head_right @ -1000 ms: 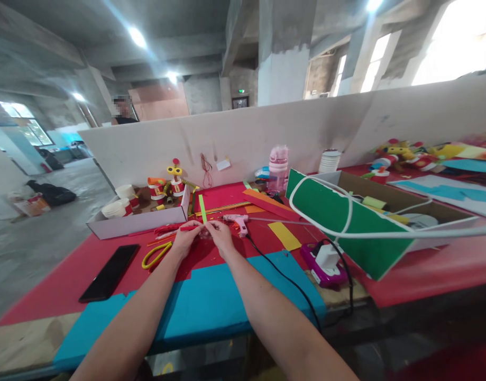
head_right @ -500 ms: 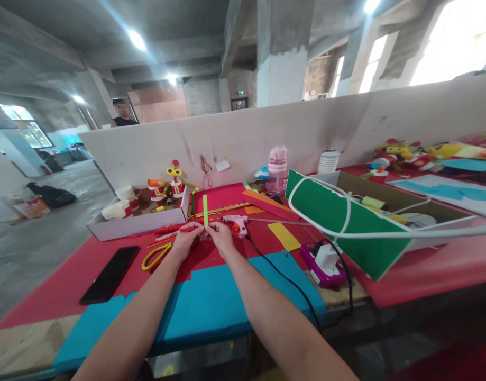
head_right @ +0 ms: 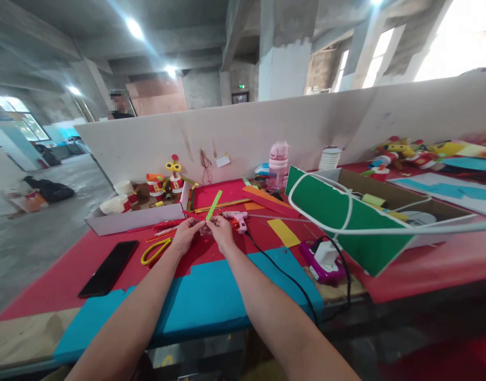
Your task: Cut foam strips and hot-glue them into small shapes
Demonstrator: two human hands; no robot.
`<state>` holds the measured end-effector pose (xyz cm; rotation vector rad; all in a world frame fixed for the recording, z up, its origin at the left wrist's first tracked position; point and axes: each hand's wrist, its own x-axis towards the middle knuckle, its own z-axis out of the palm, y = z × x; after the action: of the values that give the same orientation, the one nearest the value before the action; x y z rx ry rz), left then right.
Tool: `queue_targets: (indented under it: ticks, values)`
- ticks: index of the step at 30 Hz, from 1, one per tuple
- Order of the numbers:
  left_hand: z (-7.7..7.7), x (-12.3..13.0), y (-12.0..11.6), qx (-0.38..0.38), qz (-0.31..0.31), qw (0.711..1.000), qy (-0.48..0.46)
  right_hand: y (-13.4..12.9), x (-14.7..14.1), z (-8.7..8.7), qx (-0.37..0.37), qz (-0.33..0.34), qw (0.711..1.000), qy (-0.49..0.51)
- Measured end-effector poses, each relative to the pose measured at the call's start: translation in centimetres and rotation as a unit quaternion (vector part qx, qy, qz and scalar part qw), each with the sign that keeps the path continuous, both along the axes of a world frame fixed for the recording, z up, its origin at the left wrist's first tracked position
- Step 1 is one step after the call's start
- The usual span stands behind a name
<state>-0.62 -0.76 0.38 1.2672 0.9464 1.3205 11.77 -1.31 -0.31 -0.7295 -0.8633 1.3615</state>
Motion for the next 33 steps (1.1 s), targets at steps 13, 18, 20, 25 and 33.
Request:
queue_targets:
  ticks: [13,18,20,25,33]
  values:
    - [0.54,-0.12,-0.26,0.012,0.051,0.997,0.063,0.2,0.75,-0.06,-0.016,0.01,0.998,-0.055]
    - [0.64,-0.01,-0.32,0.021,0.027,0.999,0.041,0.17,0.55,-0.13,-0.017,0.013,0.999,-0.037]
    - [0.53,-0.03,-0.25,0.016,0.024,0.999,0.034,-0.02,0.43,-0.03,-0.002,0.008,0.999,-0.039]
    - [0.25,-0.12,-0.05,0.013,0.014,0.999,0.032,-0.36,0.17,0.22,0.011,0.011,0.999,-0.045]
    - [0.39,-0.14,0.0,0.052,0.077,0.992,0.09,0.02,0.46,-0.02,-0.005,0.02,0.998,-0.062]
